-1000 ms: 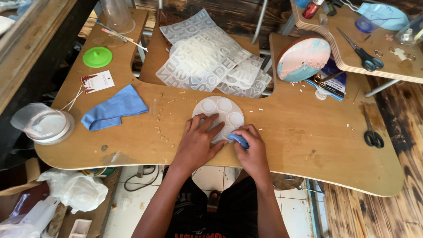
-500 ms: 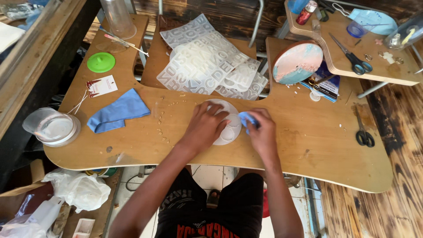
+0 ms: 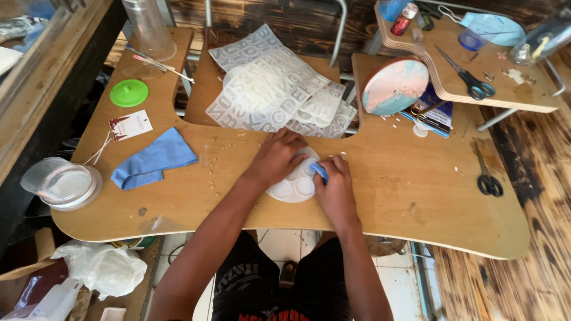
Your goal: The person wipes a white plastic mold with a blue cloth, cleaning each cavity and the surrounding surface. They repeatedly rub the cloth over the mold's compartments and edges, then set the mold aside.
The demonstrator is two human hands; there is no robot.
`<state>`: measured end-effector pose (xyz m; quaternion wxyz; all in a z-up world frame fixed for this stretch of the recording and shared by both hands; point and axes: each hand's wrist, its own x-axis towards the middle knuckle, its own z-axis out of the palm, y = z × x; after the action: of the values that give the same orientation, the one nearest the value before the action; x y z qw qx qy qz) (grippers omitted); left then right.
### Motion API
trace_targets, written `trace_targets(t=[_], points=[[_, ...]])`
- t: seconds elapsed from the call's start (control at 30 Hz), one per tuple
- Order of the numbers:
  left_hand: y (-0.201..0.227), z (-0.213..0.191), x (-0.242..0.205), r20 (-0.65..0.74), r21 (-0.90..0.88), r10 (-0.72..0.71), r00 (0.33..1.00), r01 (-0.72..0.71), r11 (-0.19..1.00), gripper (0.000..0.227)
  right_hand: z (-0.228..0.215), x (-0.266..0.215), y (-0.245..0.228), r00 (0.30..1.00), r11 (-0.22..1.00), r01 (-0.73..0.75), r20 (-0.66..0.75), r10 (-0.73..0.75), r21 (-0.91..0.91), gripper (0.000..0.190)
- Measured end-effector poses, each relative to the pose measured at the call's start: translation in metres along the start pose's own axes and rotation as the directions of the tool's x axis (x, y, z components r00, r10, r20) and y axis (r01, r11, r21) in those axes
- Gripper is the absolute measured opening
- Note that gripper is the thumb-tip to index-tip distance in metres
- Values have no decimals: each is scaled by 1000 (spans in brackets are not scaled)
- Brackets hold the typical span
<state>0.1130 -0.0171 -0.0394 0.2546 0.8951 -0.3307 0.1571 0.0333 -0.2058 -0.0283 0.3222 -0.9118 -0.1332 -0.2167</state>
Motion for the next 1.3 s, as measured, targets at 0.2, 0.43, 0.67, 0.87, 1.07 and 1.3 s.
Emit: trace_targets(t=[0.2, 0.43, 0.67, 0.87, 1.07, 1.3], points=[[3, -3, -3, -16, 51, 21, 1000, -21, 998, 26, -3, -3, 1, 999, 991, -35, -11, 37, 128, 21], [6, -6, -4, -6, 39, 21, 1000, -21, 999, 26, -11, -2, 5, 983, 951, -144, -73, 169, 274, 28], [2, 0, -3, -36, 62, -3, 999, 5, 998, 25, -3, 10, 15, 998, 986, -61, 32, 56, 157, 38], [-5, 4, -2, -55, 78, 32, 998, -28, 997, 21, 1, 13, 13, 981, 996, 0, 191, -18, 95, 37], [-4, -4, -3, -71, 45, 91, 993, -88, 995, 21, -29, 19, 3, 912, 978, 50, 391, -127, 201, 43], [-11, -2, -2, -109, -79, 103, 989, -112, 991, 11, -48, 25, 0, 835, 980, 95, 522, -175, 176, 40]])
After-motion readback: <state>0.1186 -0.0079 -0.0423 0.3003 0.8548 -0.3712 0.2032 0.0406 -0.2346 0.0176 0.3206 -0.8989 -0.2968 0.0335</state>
